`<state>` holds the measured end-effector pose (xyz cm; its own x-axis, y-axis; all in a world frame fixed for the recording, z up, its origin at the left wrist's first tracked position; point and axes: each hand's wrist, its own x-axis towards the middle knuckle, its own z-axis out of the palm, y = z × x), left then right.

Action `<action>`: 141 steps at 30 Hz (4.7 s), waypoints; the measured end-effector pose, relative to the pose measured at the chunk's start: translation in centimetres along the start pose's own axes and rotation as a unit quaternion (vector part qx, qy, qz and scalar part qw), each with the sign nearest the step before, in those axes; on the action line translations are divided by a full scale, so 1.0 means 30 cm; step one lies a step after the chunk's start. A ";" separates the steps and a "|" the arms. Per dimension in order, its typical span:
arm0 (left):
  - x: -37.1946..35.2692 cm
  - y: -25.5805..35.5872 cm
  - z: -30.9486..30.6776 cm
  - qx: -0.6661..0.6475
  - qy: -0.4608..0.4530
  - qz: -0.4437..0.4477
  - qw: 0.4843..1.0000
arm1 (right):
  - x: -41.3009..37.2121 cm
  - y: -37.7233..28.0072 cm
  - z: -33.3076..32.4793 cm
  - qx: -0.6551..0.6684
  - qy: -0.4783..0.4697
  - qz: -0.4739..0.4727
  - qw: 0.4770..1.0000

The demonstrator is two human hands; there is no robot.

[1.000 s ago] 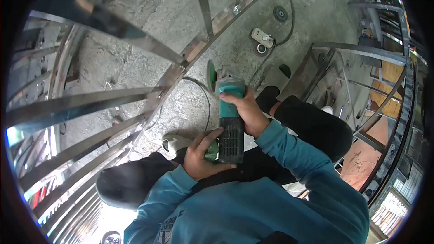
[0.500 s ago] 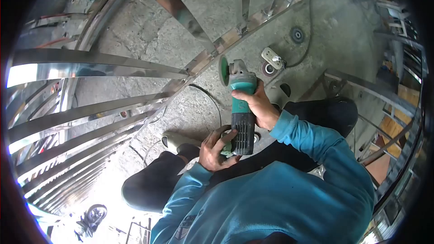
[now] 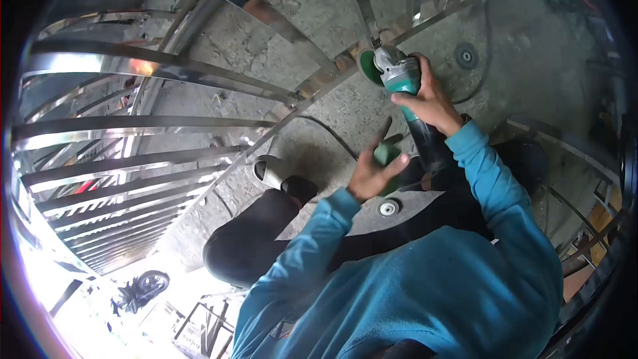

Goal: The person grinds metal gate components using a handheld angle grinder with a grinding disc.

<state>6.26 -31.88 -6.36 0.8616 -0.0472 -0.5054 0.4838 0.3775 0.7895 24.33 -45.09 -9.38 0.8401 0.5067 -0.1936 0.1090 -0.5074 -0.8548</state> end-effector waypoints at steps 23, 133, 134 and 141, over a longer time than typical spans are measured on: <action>0.242 0.104 0.105 -0.205 -0.119 0.106 0.966 | 0.214 -0.243 -0.153 -0.288 -0.079 0.190 0.935; 0.952 -0.010 0.397 0.292 0.088 0.276 0.912 | -0.180 0.368 -0.266 0.084 0.339 0.150 0.925; 0.948 -0.005 0.402 0.293 0.090 0.274 0.911 | -0.185 0.370 -0.266 0.086 0.337 0.151 0.925; 0.938 -0.015 0.441 0.304 0.057 0.245 0.919 | -0.218 0.396 -0.255 0.105 0.364 0.148 0.913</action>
<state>32.31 -45.62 -16.35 0.9940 0.1005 -0.0441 0.0690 -0.2604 0.9630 24.18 -59.77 -14.58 0.9552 -0.2681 -0.1250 -0.2204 -0.3634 -0.9052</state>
